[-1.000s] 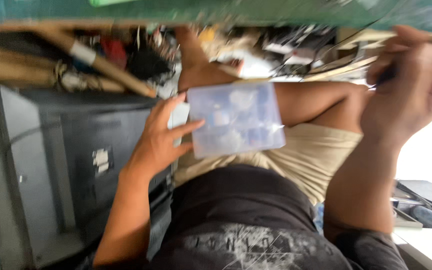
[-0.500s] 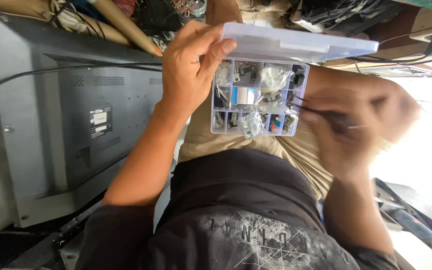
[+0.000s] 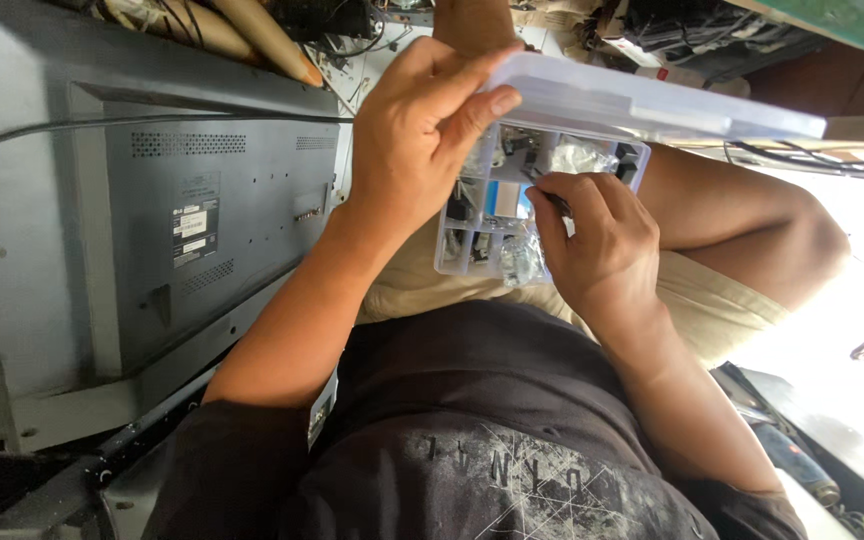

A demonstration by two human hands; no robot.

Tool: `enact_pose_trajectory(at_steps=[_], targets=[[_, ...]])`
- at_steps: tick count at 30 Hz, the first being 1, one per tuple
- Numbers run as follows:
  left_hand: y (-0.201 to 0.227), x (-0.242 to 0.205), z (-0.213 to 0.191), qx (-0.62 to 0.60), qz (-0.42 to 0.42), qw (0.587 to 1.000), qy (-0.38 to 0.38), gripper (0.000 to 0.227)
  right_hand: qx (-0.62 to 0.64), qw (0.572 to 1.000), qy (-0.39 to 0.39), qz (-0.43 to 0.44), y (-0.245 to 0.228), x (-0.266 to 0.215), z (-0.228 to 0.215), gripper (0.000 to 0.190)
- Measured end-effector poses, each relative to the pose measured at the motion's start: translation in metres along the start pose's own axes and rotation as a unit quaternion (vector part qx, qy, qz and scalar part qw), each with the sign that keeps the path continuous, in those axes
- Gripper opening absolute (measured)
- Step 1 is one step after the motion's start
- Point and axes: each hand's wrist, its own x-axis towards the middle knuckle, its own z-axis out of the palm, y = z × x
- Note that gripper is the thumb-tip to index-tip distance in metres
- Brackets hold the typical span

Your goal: The person opens a plastic compartment box and uses tweezers to pick up small electronic components from a bag. They place the components into the box and then onto a nearby circuit board. The person continues to sort and place various small parts from the bag into the box.

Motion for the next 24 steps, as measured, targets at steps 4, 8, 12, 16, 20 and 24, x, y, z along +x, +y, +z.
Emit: enact_pose_trajectory(at_steps=[4,8,12,16,20,24], targets=[[0.000,-0.002,-0.002,-0.023,-0.010,1.000,-0.003,0.029,-0.029,0.999,-0.004,0.016,0.006,-0.001,0.011,0.004],[-0.001,-0.006,-0.002,-0.041,-0.015,0.999,0.001,0.031,0.053,0.995,0.018,0.084,0.003,-0.003,0.009,0.005],[-0.005,-0.007,-0.001,-0.032,-0.006,0.999,0.003,0.032,0.071,0.993,0.040,0.086,0.004,-0.008,-0.002,0.007],[-0.006,-0.010,-0.001,-0.038,-0.006,0.999,-0.001,0.034,0.066,0.993,0.048,0.087,0.006,-0.008,-0.006,0.010],[-0.005,-0.009,-0.002,-0.043,0.003,0.999,-0.009,0.037,0.091,0.996,-0.015,-0.022,0.015,0.007,-0.016,0.007],[-0.005,-0.009,-0.005,-0.046,0.017,0.999,-0.016,0.040,0.082,0.995,-0.034,-0.043,0.022,0.017,-0.024,0.008]])
